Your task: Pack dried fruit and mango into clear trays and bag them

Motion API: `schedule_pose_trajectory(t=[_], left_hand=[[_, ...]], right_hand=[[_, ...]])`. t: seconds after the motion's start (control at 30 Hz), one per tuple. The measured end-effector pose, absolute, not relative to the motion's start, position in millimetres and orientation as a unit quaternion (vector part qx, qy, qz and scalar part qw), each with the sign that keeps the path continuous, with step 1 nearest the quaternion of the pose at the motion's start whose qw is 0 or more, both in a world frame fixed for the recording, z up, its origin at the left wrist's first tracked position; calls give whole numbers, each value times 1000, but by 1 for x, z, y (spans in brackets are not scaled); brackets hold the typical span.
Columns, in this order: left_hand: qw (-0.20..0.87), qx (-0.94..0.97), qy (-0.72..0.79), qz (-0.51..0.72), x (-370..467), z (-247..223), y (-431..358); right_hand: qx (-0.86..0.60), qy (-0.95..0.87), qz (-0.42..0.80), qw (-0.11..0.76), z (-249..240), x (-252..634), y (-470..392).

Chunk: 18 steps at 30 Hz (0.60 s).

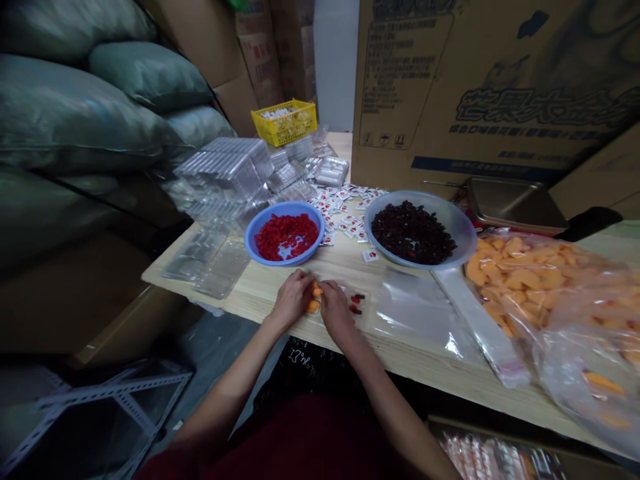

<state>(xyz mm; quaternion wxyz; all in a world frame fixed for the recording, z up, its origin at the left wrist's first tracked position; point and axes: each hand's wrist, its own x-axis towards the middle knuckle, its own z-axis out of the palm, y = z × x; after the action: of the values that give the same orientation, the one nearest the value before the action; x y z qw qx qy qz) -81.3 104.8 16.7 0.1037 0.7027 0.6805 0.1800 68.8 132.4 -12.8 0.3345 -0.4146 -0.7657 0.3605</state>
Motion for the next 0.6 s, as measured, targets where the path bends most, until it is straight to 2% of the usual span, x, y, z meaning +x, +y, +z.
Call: schedule_pose_trajectory(t=[0.17, 0.3, 0.4, 0.5, 0.6], left_hand=[[97, 708, 667, 210, -88, 6, 106], [108, 700, 652, 271, -80, 15, 97], [121, 719, 593, 342, -54, 29, 83], [136, 792, 523, 284, -29, 37, 73], [107, 760, 592, 247, -43, 39, 70]], right_hand=[[-415, -767, 384, 302, -10, 62, 127], [-442, -694, 416, 388, 5, 73, 131], [-450, -540, 557, 442, 20, 87, 130], [-391, -391, 741, 381, 34, 102, 126], [-399, -417, 735, 356, 40, 118, 124]])
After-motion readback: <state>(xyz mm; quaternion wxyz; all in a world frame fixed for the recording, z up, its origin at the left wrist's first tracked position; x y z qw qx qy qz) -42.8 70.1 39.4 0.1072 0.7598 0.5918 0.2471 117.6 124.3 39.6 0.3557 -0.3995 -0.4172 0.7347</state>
